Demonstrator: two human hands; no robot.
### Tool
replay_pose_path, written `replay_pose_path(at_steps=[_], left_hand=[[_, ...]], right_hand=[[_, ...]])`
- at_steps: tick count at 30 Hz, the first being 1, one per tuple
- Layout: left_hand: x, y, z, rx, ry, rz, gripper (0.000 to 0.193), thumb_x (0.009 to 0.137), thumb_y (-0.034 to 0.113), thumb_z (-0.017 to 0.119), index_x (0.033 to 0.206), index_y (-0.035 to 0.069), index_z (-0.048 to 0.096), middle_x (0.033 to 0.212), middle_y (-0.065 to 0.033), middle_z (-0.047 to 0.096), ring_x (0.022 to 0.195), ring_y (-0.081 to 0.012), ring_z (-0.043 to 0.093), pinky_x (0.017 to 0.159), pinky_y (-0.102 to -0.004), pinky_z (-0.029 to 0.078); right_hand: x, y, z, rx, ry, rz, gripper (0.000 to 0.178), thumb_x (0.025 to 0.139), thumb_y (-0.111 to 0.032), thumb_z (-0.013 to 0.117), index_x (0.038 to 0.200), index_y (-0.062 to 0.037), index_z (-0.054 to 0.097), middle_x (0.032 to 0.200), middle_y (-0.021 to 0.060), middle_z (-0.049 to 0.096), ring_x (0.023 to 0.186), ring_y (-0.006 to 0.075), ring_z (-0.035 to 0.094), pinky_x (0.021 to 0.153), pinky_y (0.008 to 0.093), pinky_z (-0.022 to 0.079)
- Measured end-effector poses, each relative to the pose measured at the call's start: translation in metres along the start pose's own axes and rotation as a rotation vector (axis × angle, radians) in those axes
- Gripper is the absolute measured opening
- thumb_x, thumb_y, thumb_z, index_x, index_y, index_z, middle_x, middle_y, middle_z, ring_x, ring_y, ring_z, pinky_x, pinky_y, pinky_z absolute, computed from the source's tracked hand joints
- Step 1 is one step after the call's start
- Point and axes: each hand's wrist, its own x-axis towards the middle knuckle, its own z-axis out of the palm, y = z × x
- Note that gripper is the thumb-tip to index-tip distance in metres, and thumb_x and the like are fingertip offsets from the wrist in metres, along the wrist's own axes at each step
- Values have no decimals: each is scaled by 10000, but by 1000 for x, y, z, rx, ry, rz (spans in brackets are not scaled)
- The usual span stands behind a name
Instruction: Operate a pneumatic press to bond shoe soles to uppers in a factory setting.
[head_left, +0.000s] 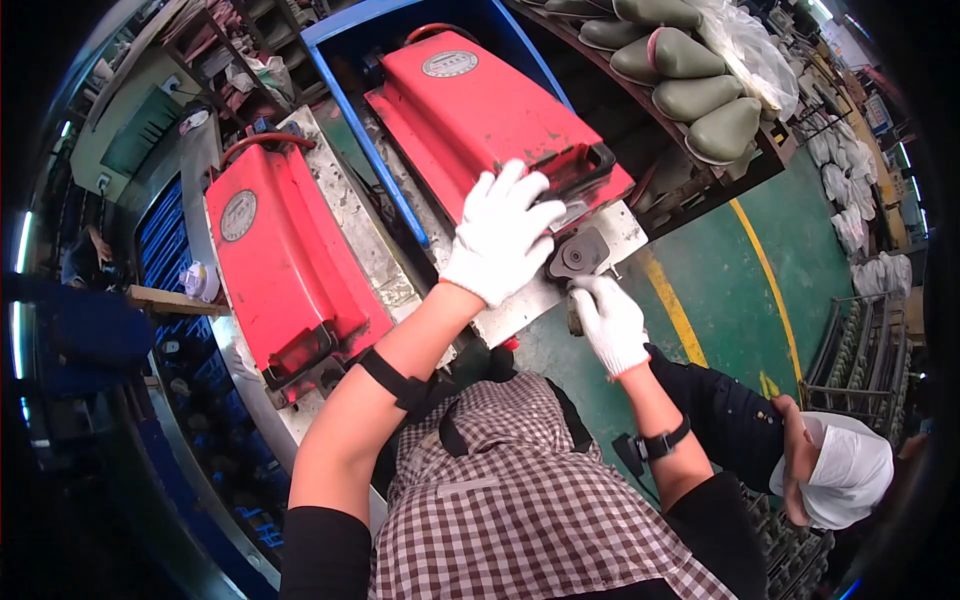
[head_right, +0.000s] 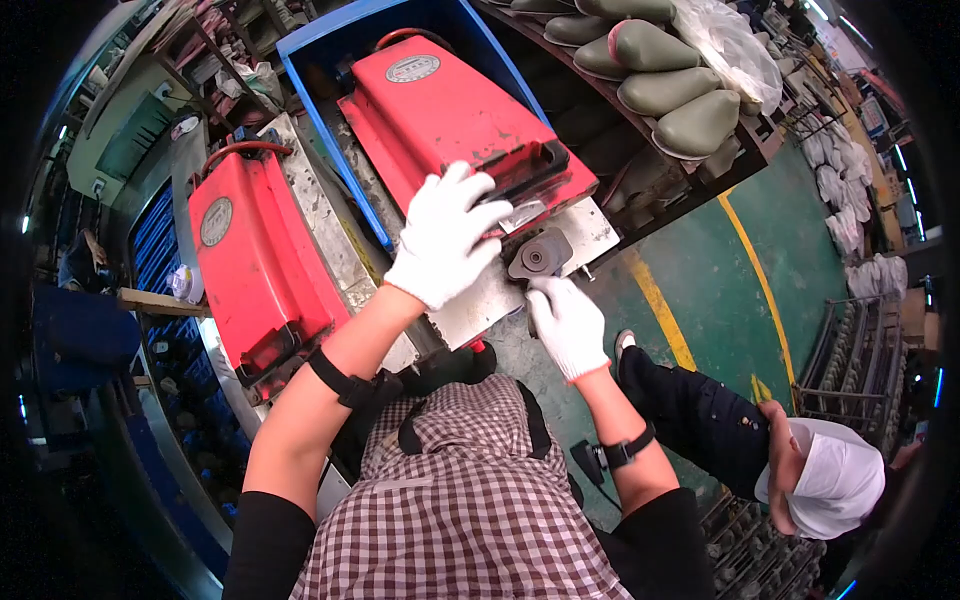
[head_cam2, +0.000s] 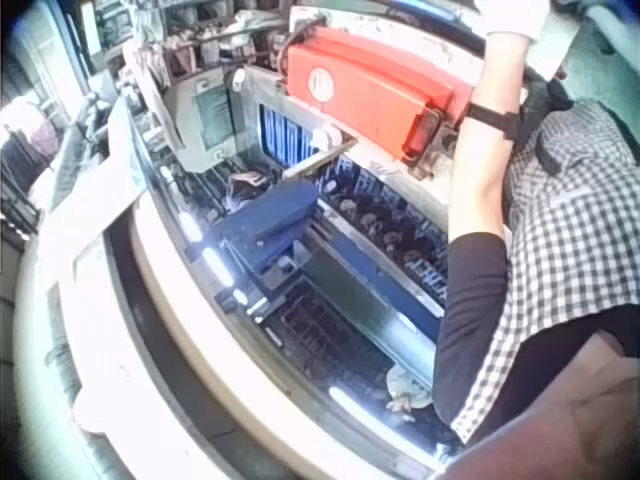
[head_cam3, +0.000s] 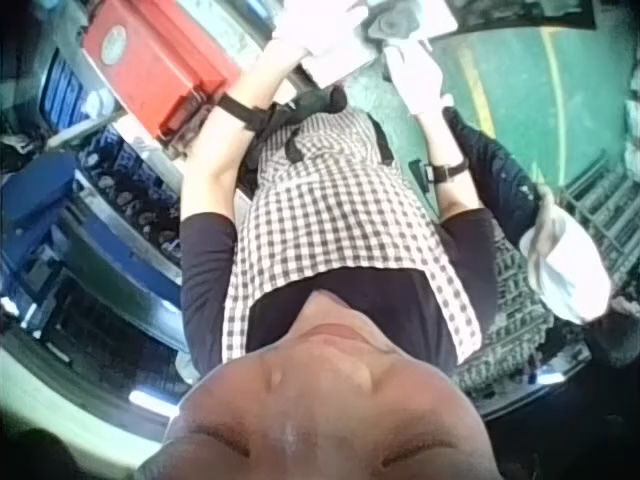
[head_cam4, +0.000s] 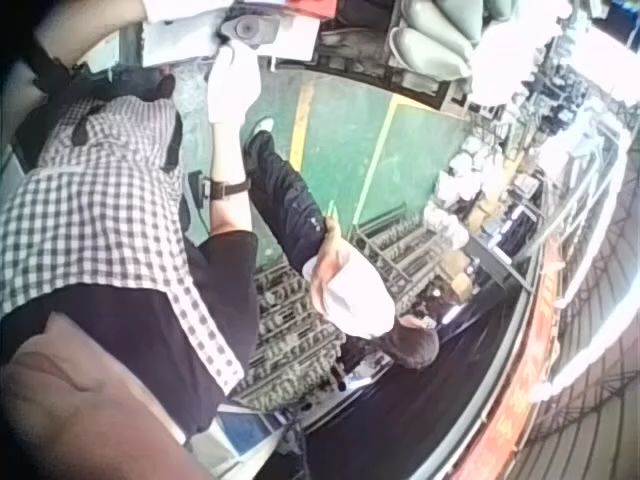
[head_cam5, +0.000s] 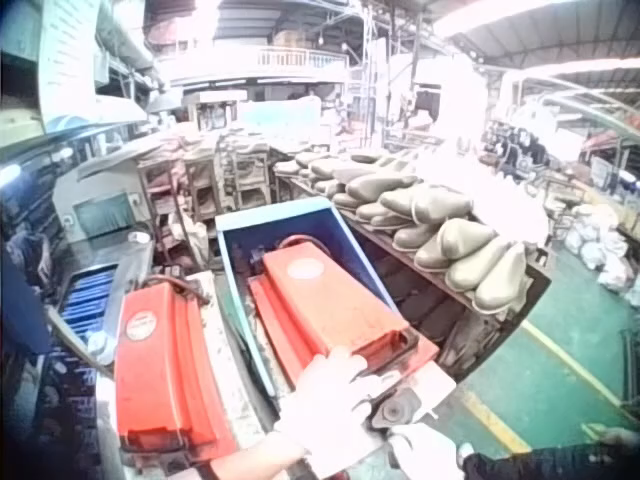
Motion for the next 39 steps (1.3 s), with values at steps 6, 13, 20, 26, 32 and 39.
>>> replay_pose_path(at_steps=[6,13,20,26,32,39], left_hand=[[62,-11,-49,-59,226,23,304,736,204,752,1028,122,724,1119,-122,642,1080,-362,621,933,-462,519],[122,-37,-113,19,228,-152,398,830,389,718,1145,146,740,1203,-125,667,1183,-340,619,1035,-430,489],[91,-53,-136,-215,329,-290,465,922,368,704,1324,136,672,1317,-126,655,1207,-261,641,1076,-359,465],[-79,-70,-114,-1125,457,-901,711,1032,435,604,1583,45,381,1526,-154,533,1367,-284,562,1137,-406,412],[-205,-6,-109,-1305,322,-1121,1139,850,605,784,1634,8,212,1564,-190,467,1363,-291,549,1140,-446,439],[-295,50,-117,-1500,1032,-1136,731,865,269,737,1489,11,457,1394,-151,611,1231,-296,647,1089,-442,525]], right_hand=[[127,-21,37,-281,-43,-269,494,852,-374,731,1242,-77,670,1233,213,660,1069,417,633,933,500,517],[211,-33,102,-373,89,-80,767,810,-397,796,1514,-291,514,1509,253,458,1282,506,505,993,505,543],[210,-26,46,729,-51,442,547,946,-470,646,1396,-159,630,1147,105,702,1048,224,670,728,431,569],[124,-44,29,1241,-343,473,365,1047,-442,555,1289,-175,617,1002,33,737,765,148,689,469,320,435],[51,-96,67,1328,-659,216,724,980,-341,642,1552,40,416,1558,146,509,1426,246,494,1201,379,376],[-12,-209,139,936,-1030,-215,709,984,-230,599,1599,24,354,1577,190,477,1474,249,431,1233,370,296]])
